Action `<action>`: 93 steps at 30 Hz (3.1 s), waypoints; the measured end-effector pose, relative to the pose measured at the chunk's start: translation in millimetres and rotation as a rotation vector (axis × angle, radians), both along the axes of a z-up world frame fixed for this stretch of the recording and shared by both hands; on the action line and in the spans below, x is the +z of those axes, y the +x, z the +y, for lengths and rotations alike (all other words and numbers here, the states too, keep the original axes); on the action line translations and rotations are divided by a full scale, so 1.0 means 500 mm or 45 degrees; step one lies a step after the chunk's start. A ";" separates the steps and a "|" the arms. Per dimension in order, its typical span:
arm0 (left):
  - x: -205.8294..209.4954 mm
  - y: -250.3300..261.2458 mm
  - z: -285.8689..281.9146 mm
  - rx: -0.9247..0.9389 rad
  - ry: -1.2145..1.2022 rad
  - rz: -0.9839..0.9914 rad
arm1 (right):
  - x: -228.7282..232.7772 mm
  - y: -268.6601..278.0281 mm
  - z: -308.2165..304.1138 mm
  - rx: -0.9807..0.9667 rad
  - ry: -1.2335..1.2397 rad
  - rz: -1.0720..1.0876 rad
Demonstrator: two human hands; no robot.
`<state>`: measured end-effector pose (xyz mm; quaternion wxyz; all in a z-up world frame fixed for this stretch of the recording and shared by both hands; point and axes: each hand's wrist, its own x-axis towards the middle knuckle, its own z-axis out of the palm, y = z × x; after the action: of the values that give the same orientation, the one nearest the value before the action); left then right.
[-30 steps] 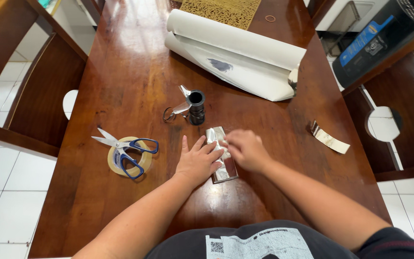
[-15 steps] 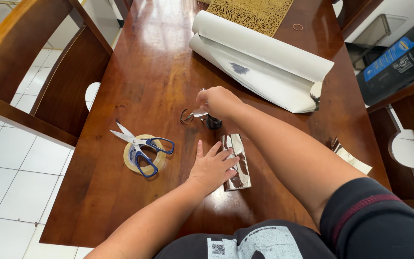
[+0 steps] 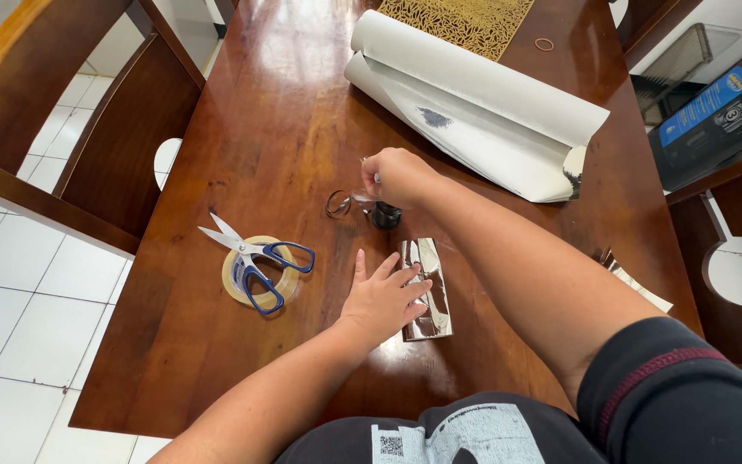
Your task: The person wraps a small rectangular box with silver foil paper, cuts the paper with scissors, and secures the edges with clear tape. The person folds the paper around the box and smooths the edges to complete the wrapping.
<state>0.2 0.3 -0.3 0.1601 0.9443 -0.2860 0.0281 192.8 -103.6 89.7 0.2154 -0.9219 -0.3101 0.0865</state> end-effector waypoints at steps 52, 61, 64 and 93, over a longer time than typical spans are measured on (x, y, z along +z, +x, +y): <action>0.053 0.060 0.019 0.132 -0.130 0.508 | -0.212 -0.418 -0.148 -1.404 0.580 0.394; 0.055 0.060 0.019 0.129 -0.128 0.492 | -0.219 -0.428 -0.143 -1.370 0.367 0.213; 0.057 0.061 0.019 0.125 -0.113 0.501 | -0.222 -0.435 -0.141 -1.346 0.351 0.162; -0.004 0.043 0.030 0.069 -0.346 0.171 | -0.217 -0.357 -0.198 -1.140 0.078 0.615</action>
<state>21.6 15.2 -2.5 0.3044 0.9211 -0.2425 0.0078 14.1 -202.4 -18.7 0.3239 -0.9113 0.1716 0.1874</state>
